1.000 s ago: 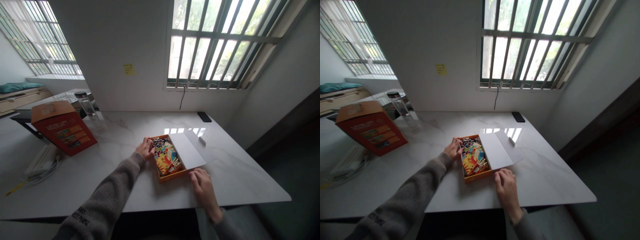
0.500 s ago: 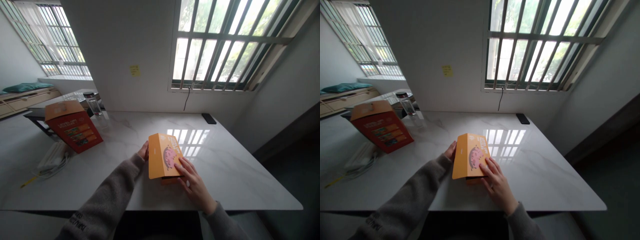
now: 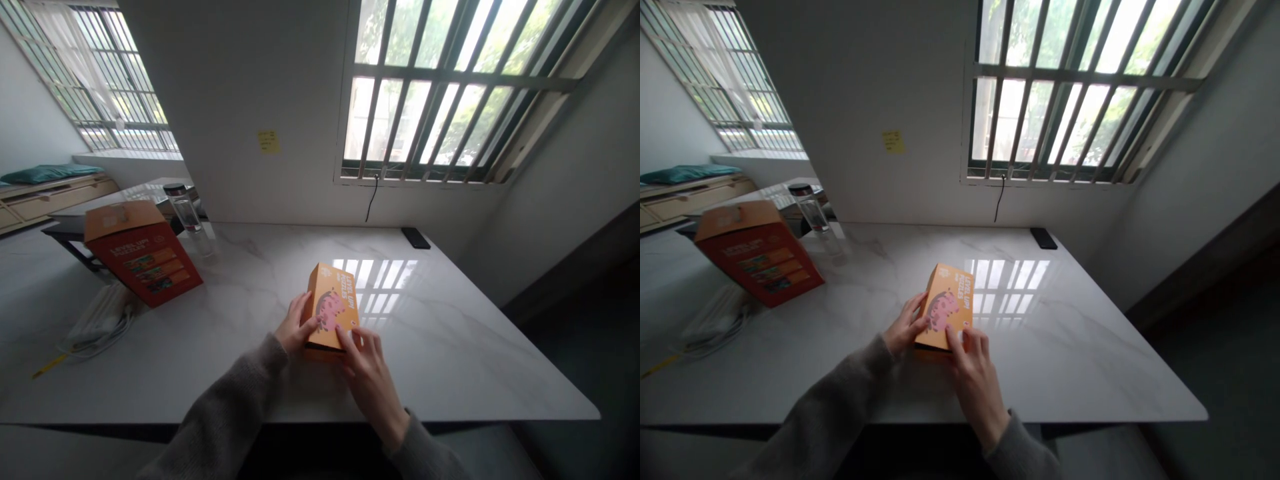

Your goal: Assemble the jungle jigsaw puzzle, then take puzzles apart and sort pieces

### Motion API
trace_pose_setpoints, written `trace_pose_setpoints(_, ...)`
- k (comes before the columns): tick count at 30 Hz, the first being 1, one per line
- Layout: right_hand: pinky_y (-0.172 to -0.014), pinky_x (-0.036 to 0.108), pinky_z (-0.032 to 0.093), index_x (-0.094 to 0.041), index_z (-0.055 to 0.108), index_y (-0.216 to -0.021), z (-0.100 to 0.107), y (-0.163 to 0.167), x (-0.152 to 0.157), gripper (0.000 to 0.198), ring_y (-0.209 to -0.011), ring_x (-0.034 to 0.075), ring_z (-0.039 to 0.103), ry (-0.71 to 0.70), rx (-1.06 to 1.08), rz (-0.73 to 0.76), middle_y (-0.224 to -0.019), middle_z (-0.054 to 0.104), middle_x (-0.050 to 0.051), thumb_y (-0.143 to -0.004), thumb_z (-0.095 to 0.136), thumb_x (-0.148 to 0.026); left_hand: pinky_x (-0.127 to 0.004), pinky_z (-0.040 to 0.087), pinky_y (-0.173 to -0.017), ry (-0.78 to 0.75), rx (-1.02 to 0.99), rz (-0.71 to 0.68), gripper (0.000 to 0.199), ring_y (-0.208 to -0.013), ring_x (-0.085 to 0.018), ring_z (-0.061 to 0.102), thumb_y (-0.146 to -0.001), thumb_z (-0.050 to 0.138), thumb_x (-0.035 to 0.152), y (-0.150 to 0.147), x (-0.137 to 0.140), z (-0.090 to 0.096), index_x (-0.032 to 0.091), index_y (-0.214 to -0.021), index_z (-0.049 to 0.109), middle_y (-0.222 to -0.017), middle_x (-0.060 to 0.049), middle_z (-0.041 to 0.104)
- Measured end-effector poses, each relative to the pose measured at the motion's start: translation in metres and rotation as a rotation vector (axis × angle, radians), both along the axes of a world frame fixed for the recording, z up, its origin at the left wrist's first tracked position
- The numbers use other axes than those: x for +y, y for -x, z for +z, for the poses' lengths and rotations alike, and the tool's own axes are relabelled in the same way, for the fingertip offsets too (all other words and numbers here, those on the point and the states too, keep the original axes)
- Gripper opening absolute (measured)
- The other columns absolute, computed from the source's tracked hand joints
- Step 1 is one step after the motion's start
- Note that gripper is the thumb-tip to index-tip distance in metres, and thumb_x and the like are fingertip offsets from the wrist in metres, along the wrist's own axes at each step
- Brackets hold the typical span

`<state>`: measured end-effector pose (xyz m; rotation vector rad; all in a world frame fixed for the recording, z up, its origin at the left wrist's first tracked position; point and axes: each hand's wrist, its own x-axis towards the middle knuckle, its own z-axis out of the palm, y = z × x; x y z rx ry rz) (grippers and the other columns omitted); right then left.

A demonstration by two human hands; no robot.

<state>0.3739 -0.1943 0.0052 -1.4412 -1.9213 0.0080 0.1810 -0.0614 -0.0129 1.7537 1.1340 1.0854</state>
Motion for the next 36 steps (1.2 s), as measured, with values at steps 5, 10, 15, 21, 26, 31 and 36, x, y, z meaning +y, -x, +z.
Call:
trace_pose_setpoints(5,-0.098,0.049,0.054,-0.027,0.047,-0.143,0.024,0.019,0.002,0.056,-0.119,0.028,0.049,0.049,0.008,0.226,-0.127,0.053,0.013,-0.090,0.054,-0.011,-0.037,0.053,-0.080,-0.027,0.281,0.045,0.053,-0.113,-0.029,0.058,-0.084,0.051,0.055,0.032,0.011,0.041,0.017,-0.117,0.068,-0.121,-0.013,0.062)
trace_pose_setpoints(10,-0.108,0.050,0.044,-0.033,0.054,-0.138,0.046,-0.010,0.038,0.053,-0.128,0.027,0.044,0.089,-0.146,0.474,-0.134,0.051,0.009,-0.087,0.068,-0.028,-0.026,0.041,-0.057,-0.103,0.596,0.137,0.044,-0.056,-0.015,0.054,-0.088,0.048,0.054,0.055,0.001,0.111,0.020,-0.106,0.069,-0.060,0.002,0.058)
trace_pose_setpoints(15,-0.113,0.063,0.027,-0.037,0.044,-0.147,0.036,-0.012,0.076,0.080,-0.136,0.035,0.034,-0.048,-0.343,0.475,-0.144,0.042,0.011,-0.076,0.077,-0.054,-0.024,0.040,-0.054,0.051,0.734,-0.217,0.051,-0.049,-0.016,0.058,-0.092,0.042,0.058,0.049,-0.053,0.129,0.028,-0.129,0.061,-0.049,0.004,0.057)
trace_pose_setpoints(21,-0.107,0.057,0.037,-0.026,0.041,-0.149,0.017,0.031,0.079,0.060,-0.115,0.031,0.048,-0.114,-0.348,0.293,-0.125,0.055,0.014,-0.092,0.060,-0.032,-0.031,0.050,-0.071,-0.069,0.944,-0.030,0.054,-0.086,-0.025,0.069,-0.090,0.048,0.054,0.050,-0.070,0.076,0.037,-0.141,0.045,-0.106,-0.005,0.068)
trace_pose_setpoints(26,-0.106,0.053,0.041,-0.032,0.052,-0.139,-0.001,-0.008,0.113,0.049,-0.125,0.030,0.044,-0.101,-0.138,0.209,-0.138,0.046,0.011,-0.091,0.058,-0.020,-0.033,0.054,-0.075,-0.127,0.931,0.120,0.057,-0.095,-0.026,0.066,-0.087,0.059,0.045,0.055,-0.039,0.041,0.036,-0.141,0.042,-0.117,-0.008,0.051)
trace_pose_setpoints(31,-0.099,0.044,0.050,-0.032,0.038,-0.150,-0.029,-0.057,0.152,0.061,-0.112,0.023,0.058,0.040,0.141,0.067,-0.136,0.043,0.011,-0.091,0.051,-0.018,-0.034,0.054,-0.088,-0.212,0.718,0.137,0.057,-0.097,-0.021,0.063,-0.087,0.056,0.019,0.057,0.024,0.019,0.034,-0.140,0.042,-0.120,-0.006,0.047)
trace_pose_setpoints(36,-0.091,0.038,0.054,-0.034,0.033,-0.153,-0.034,-0.062,0.175,0.068,-0.102,0.022,0.063,0.098,0.161,0.017,-0.121,0.056,0.007,-0.089,0.044,-0.011,-0.037,0.050,-0.099,-0.280,0.525,0.156,0.061,-0.108,-0.022,0.060,-0.085,0.048,0.007,0.043,0.080,0.007,0.027,-0.143,0.045,-0.121,-0.009,0.052)
